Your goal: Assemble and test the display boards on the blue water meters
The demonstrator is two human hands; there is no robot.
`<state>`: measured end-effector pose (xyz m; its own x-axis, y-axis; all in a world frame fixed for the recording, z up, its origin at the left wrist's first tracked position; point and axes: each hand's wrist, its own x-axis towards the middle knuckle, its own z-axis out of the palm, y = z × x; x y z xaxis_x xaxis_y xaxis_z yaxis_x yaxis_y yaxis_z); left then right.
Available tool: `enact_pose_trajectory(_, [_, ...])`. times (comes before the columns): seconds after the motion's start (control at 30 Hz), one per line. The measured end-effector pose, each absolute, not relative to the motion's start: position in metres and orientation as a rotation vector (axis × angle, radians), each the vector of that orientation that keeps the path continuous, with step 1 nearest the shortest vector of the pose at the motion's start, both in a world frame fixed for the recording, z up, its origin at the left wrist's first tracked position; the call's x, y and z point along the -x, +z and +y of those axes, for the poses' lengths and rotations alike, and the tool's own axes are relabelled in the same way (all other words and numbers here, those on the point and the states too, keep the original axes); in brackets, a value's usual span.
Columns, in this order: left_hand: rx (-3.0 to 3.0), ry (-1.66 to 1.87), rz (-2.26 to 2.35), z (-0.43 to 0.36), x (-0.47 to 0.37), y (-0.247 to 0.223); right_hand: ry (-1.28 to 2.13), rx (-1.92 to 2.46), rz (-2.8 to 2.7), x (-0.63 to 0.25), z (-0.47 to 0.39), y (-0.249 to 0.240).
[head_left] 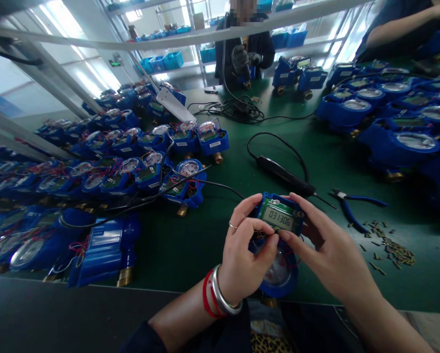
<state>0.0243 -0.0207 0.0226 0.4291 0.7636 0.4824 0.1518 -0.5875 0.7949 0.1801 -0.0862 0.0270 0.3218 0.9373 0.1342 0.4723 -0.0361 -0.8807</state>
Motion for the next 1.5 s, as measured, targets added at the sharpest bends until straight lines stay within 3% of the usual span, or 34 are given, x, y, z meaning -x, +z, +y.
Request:
enact_pose_trajectory(0.3, [-1.823,0.973,0.664,-0.008,-0.018,0.016,0.784,1.595,-1.22,-0.185,-0.084,0.031])
enact_pose_trajectory(0.67, [-2.122,0.73,0.519,0.021,-0.013,0.031,0.912,1.618,-1.147,-0.193,-0.08,0.033])
enact_pose_trajectory(1.03, [-2.222,0.752,0.525,0.02,-0.012,0.02,0.97,1.537,-1.291,-0.199,-0.077,0.038])
enact_pose_trajectory(1.5, [-2.229,0.893,0.592,0.016,-0.014,0.018,0.572,1.713,-1.867,-0.217,-0.069,0.052])
